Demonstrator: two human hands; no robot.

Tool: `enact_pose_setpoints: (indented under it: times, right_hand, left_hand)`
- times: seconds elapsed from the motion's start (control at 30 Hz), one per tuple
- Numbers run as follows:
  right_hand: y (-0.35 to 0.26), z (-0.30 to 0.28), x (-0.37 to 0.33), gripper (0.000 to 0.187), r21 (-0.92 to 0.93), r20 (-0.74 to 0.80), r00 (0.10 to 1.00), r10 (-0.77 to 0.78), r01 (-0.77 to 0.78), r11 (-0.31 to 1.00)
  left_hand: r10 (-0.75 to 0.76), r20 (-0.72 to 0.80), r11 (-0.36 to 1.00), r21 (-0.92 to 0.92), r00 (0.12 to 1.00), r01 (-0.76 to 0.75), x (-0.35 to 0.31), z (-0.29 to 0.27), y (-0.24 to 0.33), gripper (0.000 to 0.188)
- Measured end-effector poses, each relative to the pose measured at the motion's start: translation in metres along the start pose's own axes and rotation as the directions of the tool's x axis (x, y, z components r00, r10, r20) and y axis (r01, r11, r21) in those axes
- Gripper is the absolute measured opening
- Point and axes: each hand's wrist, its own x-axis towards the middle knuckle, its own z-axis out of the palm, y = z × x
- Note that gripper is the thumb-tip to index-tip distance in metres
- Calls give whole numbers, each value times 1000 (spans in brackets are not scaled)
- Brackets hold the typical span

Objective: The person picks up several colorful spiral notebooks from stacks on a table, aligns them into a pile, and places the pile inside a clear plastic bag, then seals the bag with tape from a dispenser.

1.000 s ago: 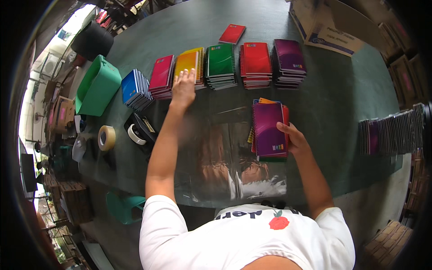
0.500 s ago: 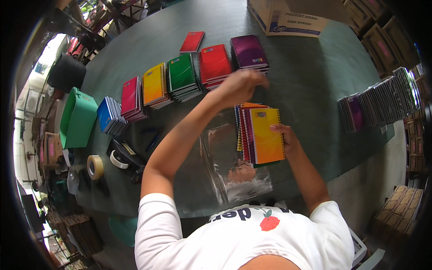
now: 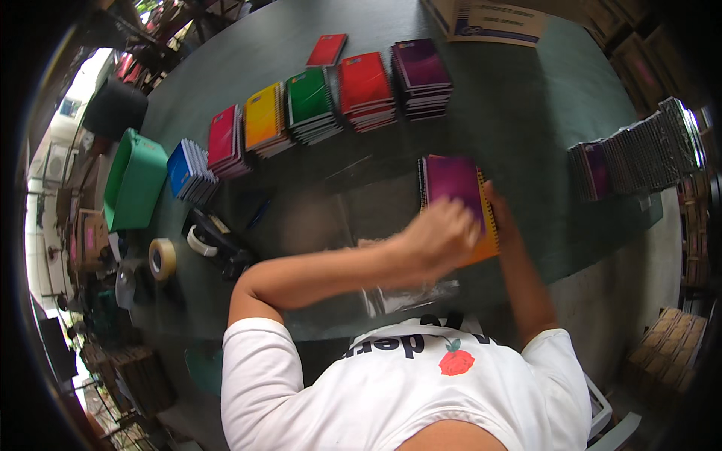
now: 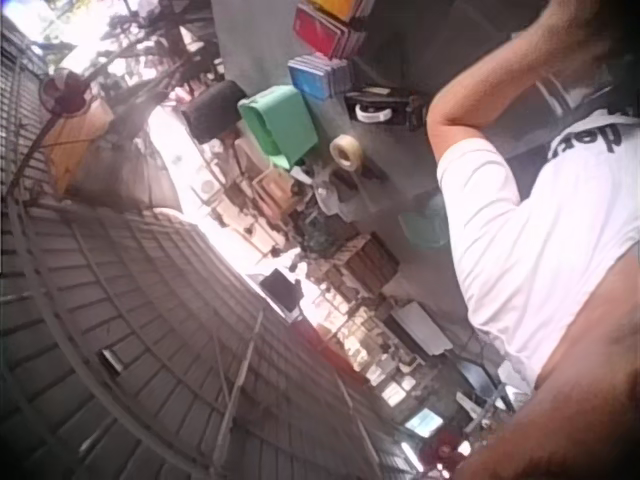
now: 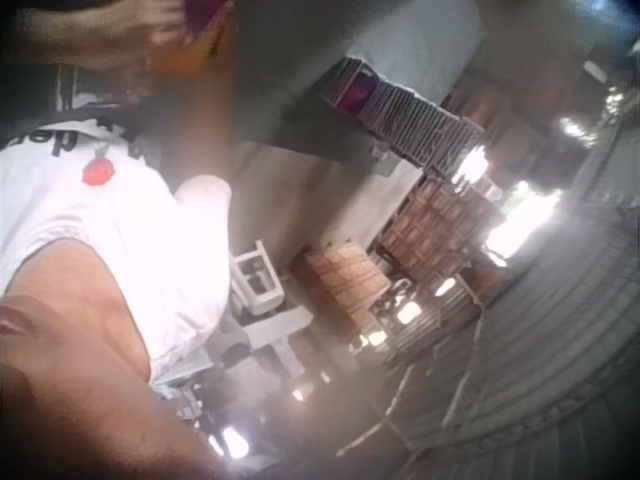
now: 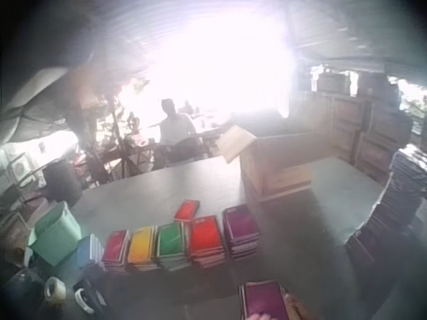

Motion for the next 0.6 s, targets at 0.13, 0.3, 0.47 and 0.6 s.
enact_pose_setpoints:
  times: [0.13,0.3,0.47,0.6]
  right_hand:
    - [24,18,-3,54,-206,101,977,187,-163,965]
    - [69,-17,14,62,-616,102,979,176,-77,784]
    - [74,84,25,99,-577,280,939,198,0,817]
    - [139,70,26,113,-800,481,874,-68,469,375]
  left_hand:
    - [19,21,994,-110,1000,-17,-74,-11,26,44]
    - [-153,-189,977,117,970,177,-130,8,22,54]
    - [-727,-245,539,-782,641,314,-188,14,35,91]
    - [-911,-190,305,-908,366,288,-208,28,47,102]
